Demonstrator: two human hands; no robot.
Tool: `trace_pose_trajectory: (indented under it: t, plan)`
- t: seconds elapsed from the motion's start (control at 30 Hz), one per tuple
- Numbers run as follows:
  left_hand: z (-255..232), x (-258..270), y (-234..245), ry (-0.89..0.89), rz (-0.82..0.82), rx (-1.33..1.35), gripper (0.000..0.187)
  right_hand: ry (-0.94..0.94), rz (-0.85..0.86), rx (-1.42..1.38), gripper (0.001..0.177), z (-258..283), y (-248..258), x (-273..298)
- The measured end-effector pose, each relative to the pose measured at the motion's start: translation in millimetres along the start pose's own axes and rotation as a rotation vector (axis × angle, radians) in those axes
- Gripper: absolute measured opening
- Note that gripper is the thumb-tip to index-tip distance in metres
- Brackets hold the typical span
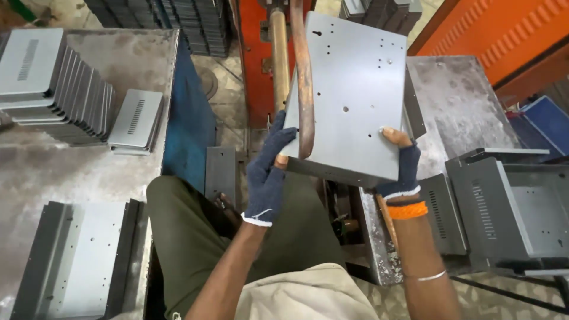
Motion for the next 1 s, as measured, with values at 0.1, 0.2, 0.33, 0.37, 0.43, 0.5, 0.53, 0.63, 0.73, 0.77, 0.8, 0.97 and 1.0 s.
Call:
trace_pose_trajectory:
  t: [0.1,0.2,0.33,0.37,0.43,0.5,0.53,0.63,0.73,0.77,0.8,0.97,1.0]
  plan:
    - [-7,-6,2,-0.002,-0.012,0.052,0.029,-0.022,-0.014,0.151,0.027,6,-11,12]
    - [-12,-8,4,0.041,-0.019,0.078,0.03,-0.076,-0.158,-0.35,0.035,-17,6,14]
    - [-12,-11,11,0.055,0.001,0.069,0.029,-0.058,-0.152,-0.323,0.028,-24,7,11]
    - [-12,-11,15,0.065,0.004,0.086,0.028,-0.07,-0.142,-0.304,0.03,-29,7,6]
    - [-10,-11,14,0.059,-0.014,0.074,0.028,0.01,0.257,0.04,0.033,-116,99,-101]
    - [-9,-9,11,0.058,-0.032,0.069,0.027,0.101,0.651,0.391,0.037,-128,117,-114]
    - [-9,-9,10,0.056,-0.051,0.081,0.027,0.149,0.657,0.471,0.039,-107,102,-88]
    - [-7,-9,9,0.08,-0.061,0.098,0.027,0.028,0.278,0.133,0.037,-58,41,-28]
    - [-5,-10,11,0.081,-0.05,0.072,0.026,-0.14,-0.099,-0.265,0.046,-20,-4,13]
    - [-6,-3,11,0.079,-0.044,0.036,0.026,-0.167,-0.097,-0.243,0.058,-8,-16,30]
    - [-8,-5,14,0.082,-0.047,0.031,0.026,-0.174,-0.094,-0.243,0.058,-24,-8,14]
    - [-22,-7,11,0.05,-0.003,0.033,0.027,-0.136,0.139,0.373,0.041,5,2,-5]
    - [-15,-6,10,0.042,0.002,0.031,0.027,-0.13,0.138,0.366,0.041,-11,10,-20]
Point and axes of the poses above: each hand's wrist, its own x-axis away from the middle knuckle, its own y-axis out of the back of the hand, z = x × y, the point moved 6 cm from there along -x, towards the middle knuckle, and after that the axes turned 12 degrees about -x, right-handed, at the moved point
